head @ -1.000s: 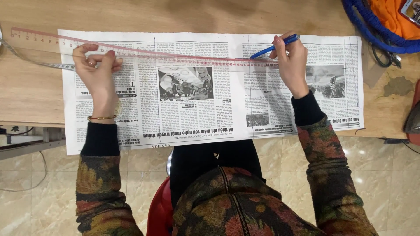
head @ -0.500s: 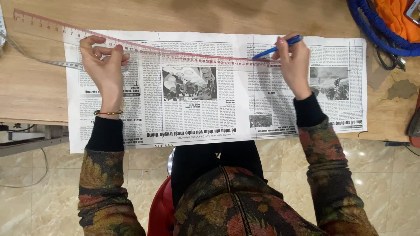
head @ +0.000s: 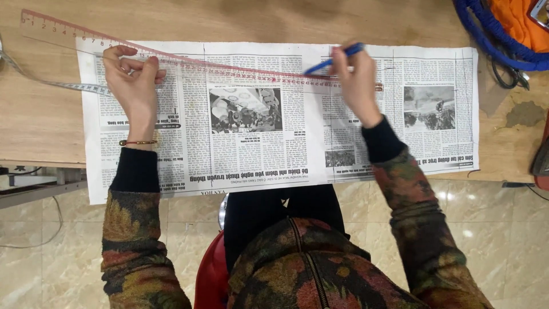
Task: The person uses a ruler and a blue pen to measure and draw straight lines on a newspaper spread out on a wooden table. They repeatedly reposition the ruler and mark lines across the paper.
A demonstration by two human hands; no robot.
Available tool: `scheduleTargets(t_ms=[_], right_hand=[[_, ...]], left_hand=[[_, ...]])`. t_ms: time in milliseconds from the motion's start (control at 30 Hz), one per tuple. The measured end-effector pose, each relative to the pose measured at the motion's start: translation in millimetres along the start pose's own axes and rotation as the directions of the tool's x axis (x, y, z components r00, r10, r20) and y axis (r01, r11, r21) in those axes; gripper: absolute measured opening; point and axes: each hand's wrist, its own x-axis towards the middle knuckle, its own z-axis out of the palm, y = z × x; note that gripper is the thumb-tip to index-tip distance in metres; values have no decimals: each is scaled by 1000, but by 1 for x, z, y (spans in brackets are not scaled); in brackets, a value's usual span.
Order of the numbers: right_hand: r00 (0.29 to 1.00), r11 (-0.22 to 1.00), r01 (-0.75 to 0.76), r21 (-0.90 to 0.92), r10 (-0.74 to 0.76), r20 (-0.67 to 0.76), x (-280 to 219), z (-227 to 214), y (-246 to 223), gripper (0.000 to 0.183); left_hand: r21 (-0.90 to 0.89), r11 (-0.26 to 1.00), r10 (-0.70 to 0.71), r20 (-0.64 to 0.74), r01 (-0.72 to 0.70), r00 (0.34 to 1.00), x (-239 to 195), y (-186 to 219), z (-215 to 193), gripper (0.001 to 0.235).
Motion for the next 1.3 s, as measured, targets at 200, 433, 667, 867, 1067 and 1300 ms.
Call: scheduleTargets(t_ms=[200,433,667,867,1067,1300], right_hand=[[986,993,98,73,-107,131,7,16,-28,11],[997,997,72,33,-73,23,5,16,-28,14],[972,979,117,168,-148,184,25,84,-56,13],[984,990,130,46,-135,118,19,47,-67,21],[959,959,130,250,-186,214,39,122,-66,16],[955,991,115,61,-127,269,36,98,-72,16]], left_hand=[[-35,999,-35,13,36,999,6,-5,1,32],[-89,994,-63,22,65,998,8,-14,1,34],[-106,991,-86,11,87,996,11,-24,2,33],[-88,987,-131,8,131,991,10,-20,2,34],[-60,990,-129,-4,128,992,11,-19,3,32],[-43,986,-158,7,158,987,13,-18,2,31]])
